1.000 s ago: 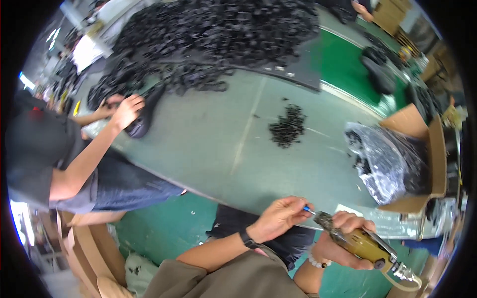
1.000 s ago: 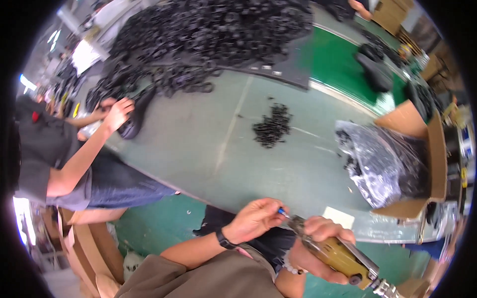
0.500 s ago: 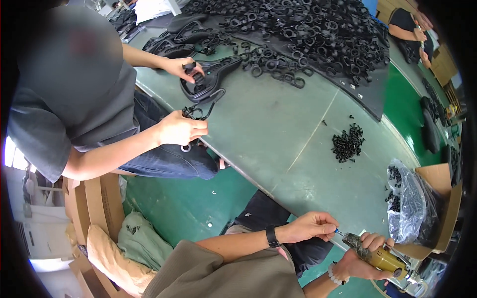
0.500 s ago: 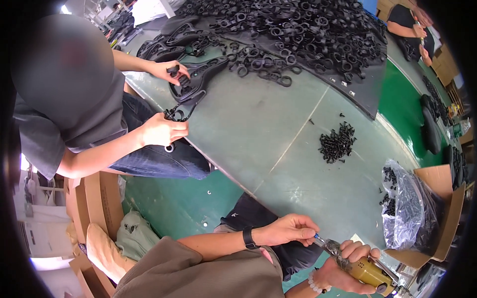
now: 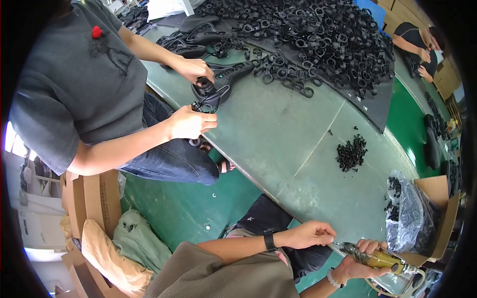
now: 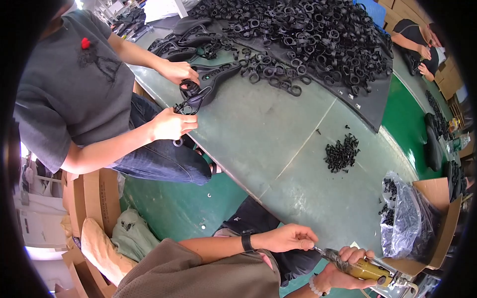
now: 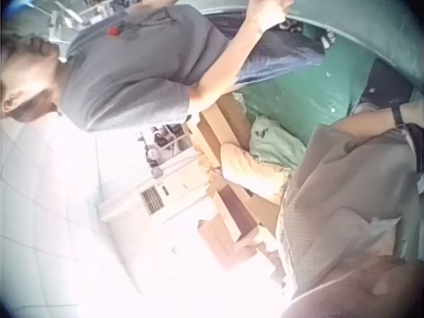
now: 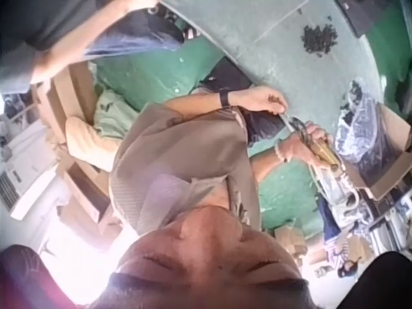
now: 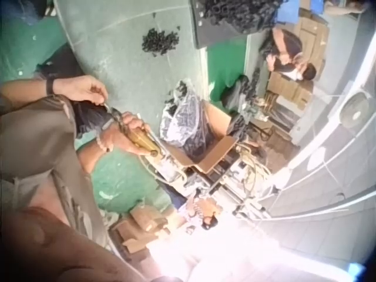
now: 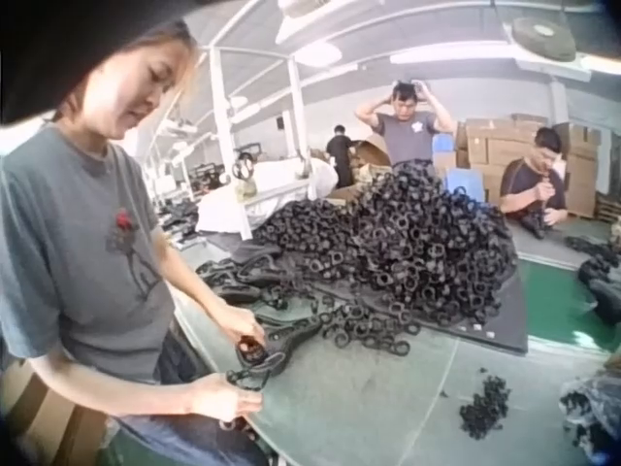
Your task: Assembling bicycle seats by attaching components using an air screwdriver.
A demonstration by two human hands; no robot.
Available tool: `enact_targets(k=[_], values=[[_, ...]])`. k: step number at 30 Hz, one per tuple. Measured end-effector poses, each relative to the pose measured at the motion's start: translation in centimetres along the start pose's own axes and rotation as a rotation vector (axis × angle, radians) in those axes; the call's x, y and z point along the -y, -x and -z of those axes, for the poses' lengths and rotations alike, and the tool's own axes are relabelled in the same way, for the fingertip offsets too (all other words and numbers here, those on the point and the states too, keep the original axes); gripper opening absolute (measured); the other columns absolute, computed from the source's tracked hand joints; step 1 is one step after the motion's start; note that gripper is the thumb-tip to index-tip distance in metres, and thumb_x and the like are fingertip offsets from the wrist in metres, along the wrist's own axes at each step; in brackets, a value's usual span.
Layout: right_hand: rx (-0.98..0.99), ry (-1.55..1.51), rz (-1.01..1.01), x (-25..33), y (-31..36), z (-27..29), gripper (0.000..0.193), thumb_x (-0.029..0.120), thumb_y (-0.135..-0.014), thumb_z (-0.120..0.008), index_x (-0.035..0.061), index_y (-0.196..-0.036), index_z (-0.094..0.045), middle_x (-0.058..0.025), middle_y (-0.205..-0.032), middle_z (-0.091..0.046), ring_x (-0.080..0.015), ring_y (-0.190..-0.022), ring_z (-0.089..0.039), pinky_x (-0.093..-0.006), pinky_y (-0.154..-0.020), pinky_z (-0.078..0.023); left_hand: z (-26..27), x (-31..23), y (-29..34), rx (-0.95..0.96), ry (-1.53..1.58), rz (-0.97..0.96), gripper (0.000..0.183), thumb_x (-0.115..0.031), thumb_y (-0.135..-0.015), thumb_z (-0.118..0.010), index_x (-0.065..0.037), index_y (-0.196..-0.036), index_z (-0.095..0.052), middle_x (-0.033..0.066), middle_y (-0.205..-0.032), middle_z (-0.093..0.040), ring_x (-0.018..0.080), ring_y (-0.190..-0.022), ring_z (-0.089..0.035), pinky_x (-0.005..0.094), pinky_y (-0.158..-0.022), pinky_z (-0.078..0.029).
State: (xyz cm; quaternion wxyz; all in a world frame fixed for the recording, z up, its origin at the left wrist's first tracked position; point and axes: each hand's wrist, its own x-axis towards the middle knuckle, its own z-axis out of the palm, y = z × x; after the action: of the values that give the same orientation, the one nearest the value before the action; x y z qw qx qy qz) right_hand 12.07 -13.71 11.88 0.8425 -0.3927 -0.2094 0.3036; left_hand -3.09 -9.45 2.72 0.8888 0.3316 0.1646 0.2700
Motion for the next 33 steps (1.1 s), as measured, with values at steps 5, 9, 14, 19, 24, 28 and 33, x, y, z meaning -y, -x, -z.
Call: enact_targets(k=[5,9,14,19,24,28,33], values=[[-0.162,0.028,-0.063,0.0,-0.1,3.3,0.067,0.071,-0.087,-0.035,0.0061,-0.097,-0.046,0.0008,-0.054,-0.034,-0.0101,-0.041,-0.030,-0.0225,-0.040,-0.025,3.3,-2.2,-1.5,-0.316,-0.761,-0.180,0.023,-0.026,-0.087,-0.066,-0.003,-0.094,-0.066,0.0075,-0.076,-0.065,0.0125,-0.065,-0.060,0.0293,-0.061,-0.048],[-0.195,0.079,-0.204,-0.8,0.2,6.5,0.066,0.071,-0.088,-0.035,0.0067,-0.096,-0.049,0.0008,-0.051,-0.035,-0.0099,-0.039,-0.029,-0.0224,-0.038,-0.024,5.3,-2.4,-2.2,-0.461,-1.094,-0.443,0.017,-0.020,-0.082,-0.067,-0.004,-0.082,-0.063,0.0103,-0.072,-0.062,0.0218,-0.061,-0.061,0.0346,-0.057,-0.047],[-0.174,0.019,-0.422,-3.4,-0.5,10.8,0.067,0.072,-0.087,-0.035,0.0070,-0.091,-0.051,0.0007,-0.049,-0.035,-0.0105,-0.036,-0.026,-0.0243,-0.035,-0.024,5.7,-1.2,-2.5,-0.507,-1.236,-0.513,0.016,-0.013,-0.076,-0.068,-0.006,-0.073,-0.055,0.0074,-0.065,-0.058,0.0269,-0.059,-0.058,0.0370,-0.054,-0.046],[-0.088,-0.130,-0.542,-5.4,-1.4,13.9,0.066,0.072,-0.087,-0.036,0.0077,-0.091,-0.050,0.0026,-0.049,-0.031,-0.0092,-0.036,-0.022,-0.0249,-0.033,-0.020,5.5,-1.3,-2.7,-0.568,-1.232,-0.518,0.011,-0.011,-0.076,-0.067,-0.006,-0.077,-0.057,0.0079,-0.067,-0.060,0.0270,-0.060,-0.060,0.0373,-0.054,-0.047],[0.097,-0.263,-0.596,-5.8,-2.1,16.9,0.068,0.073,-0.086,-0.037,0.0071,-0.094,-0.050,0.0020,-0.049,-0.030,-0.0096,-0.036,-0.021,-0.0263,-0.032,-0.018,5.2,-0.9,-2.8,-0.541,-1.266,-0.502,0.009,-0.014,-0.080,-0.064,-0.007,-0.085,-0.062,0.0087,-0.074,-0.063,0.0278,-0.064,-0.061,0.0377,-0.058,-0.049],[0.035,-0.284,-0.610,-6.1,-2.1,17.4,0.069,0.074,-0.086,-0.036,0.0069,-0.094,-0.051,0.0012,-0.049,-0.031,-0.0103,-0.036,-0.021,-0.0269,-0.032,-0.019,5.1,-1.1,-2.5,-0.517,-1.306,-0.488,0.009,-0.014,-0.080,-0.064,-0.006,-0.084,-0.062,0.0086,-0.076,-0.064,0.0275,-0.066,-0.062,0.0371,-0.059,-0.049],[0.035,-0.287,-0.628,-5.8,-2.2,17.3,0.070,0.074,-0.087,-0.033,0.0065,-0.094,-0.051,0.0003,-0.048,-0.033,-0.0113,-0.035,-0.023,-0.0272,-0.031,-0.020,4.9,-1.1,-2.7,-0.510,-1.332,-0.514,0.009,-0.014,-0.080,-0.064,-0.006,-0.084,-0.062,0.0082,-0.075,-0.063,0.0272,-0.066,-0.061,0.0367,-0.059,-0.049]])
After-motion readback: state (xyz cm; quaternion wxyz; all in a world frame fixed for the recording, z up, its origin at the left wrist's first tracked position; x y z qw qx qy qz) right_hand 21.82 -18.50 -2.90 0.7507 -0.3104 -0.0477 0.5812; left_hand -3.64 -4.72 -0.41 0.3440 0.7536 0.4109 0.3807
